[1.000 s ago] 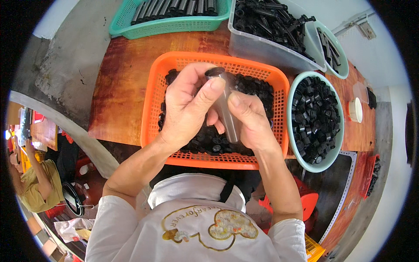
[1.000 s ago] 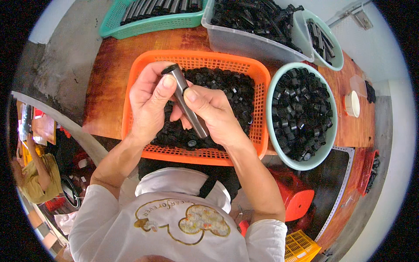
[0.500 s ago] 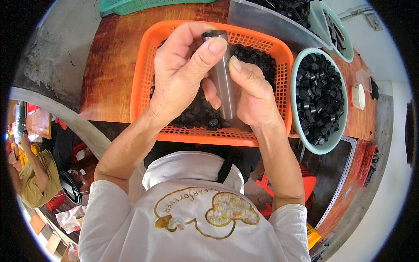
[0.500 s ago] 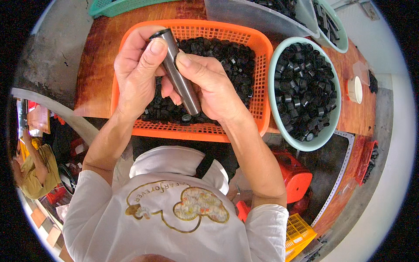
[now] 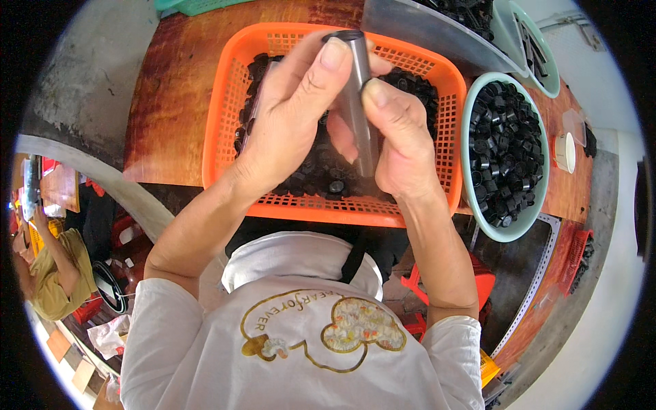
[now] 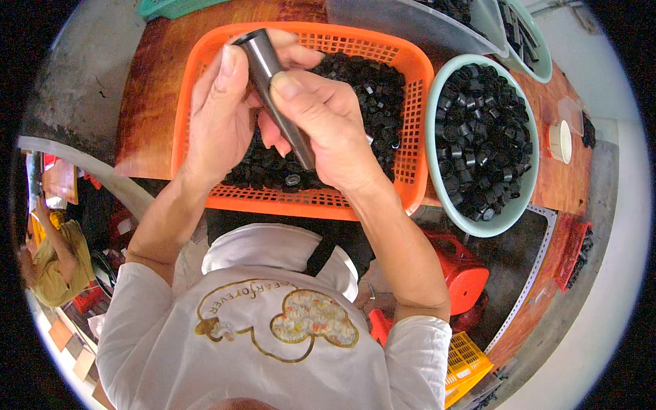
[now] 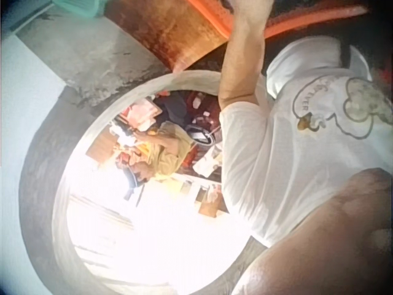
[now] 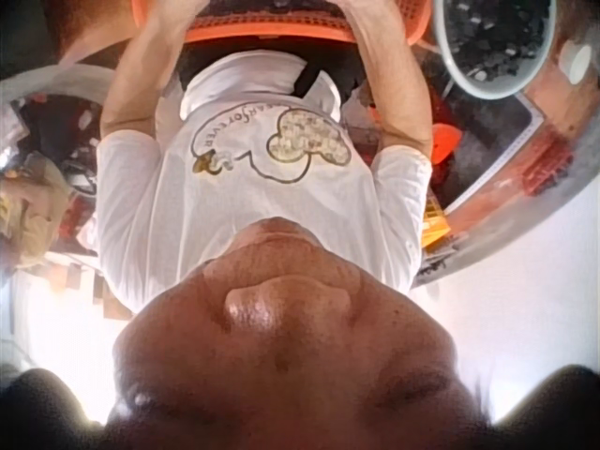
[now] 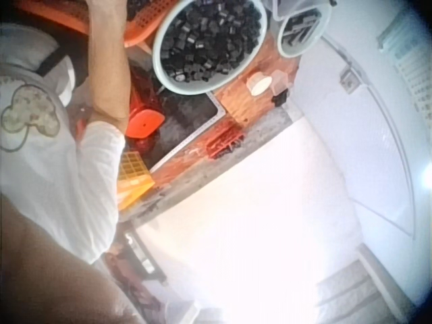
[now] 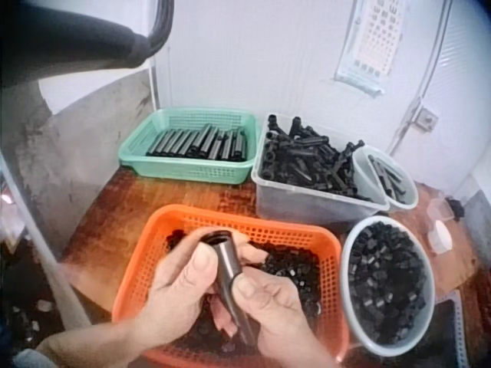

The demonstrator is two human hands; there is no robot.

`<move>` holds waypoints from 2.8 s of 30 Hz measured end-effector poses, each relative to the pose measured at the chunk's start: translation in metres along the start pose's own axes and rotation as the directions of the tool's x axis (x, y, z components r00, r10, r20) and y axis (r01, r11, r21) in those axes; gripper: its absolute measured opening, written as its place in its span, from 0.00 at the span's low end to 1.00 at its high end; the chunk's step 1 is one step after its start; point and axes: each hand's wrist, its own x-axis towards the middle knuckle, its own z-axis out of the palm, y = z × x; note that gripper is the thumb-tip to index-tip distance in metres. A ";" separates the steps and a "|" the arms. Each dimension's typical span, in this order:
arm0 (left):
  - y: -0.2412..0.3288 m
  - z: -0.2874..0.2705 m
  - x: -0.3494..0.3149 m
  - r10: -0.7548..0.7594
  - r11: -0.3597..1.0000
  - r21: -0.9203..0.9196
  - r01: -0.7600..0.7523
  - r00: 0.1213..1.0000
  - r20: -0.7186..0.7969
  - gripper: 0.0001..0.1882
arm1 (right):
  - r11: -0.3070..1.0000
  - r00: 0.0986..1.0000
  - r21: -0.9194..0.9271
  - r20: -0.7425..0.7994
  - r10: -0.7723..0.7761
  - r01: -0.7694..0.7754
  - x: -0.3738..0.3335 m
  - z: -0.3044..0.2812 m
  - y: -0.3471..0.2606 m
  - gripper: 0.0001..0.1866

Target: The person repeatedly picks small black plastic pieces from an orange basket and presses them onto a cylindrical metal rod, then places the assembled units into a light green bowl. The person continues this cycle throughout the clip.

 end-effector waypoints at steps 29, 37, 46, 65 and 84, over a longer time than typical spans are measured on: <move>-0.012 -0.015 -0.007 0.078 0.938 0.337 -0.076 0.997 0.008 0.19 | 0.974 0.985 -0.143 0.005 -0.174 0.173 0.000 0.003 0.017 0.22; 0.015 0.020 0.034 0.018 0.919 0.390 0.063 0.979 -0.202 0.18 | 0.978 0.979 -0.065 0.062 -0.193 0.197 0.000 -0.008 0.030 0.19; -0.007 -0.034 -0.017 0.143 0.949 0.288 -0.125 0.989 -0.040 0.12 | 0.961 0.970 -0.141 0.085 -0.227 0.237 -0.002 0.006 0.020 0.21; -0.003 -0.028 0.000 0.174 0.982 0.058 -0.179 0.981 0.081 0.12 | 0.952 0.946 0.035 0.106 -0.306 0.304 0.015 0.016 0.025 0.19; -0.003 -0.044 0.002 0.282 0.923 0.229 -0.310 0.948 0.147 0.11 | 0.865 0.810 0.109 0.308 -0.499 0.491 0.022 0.005 0.040 0.22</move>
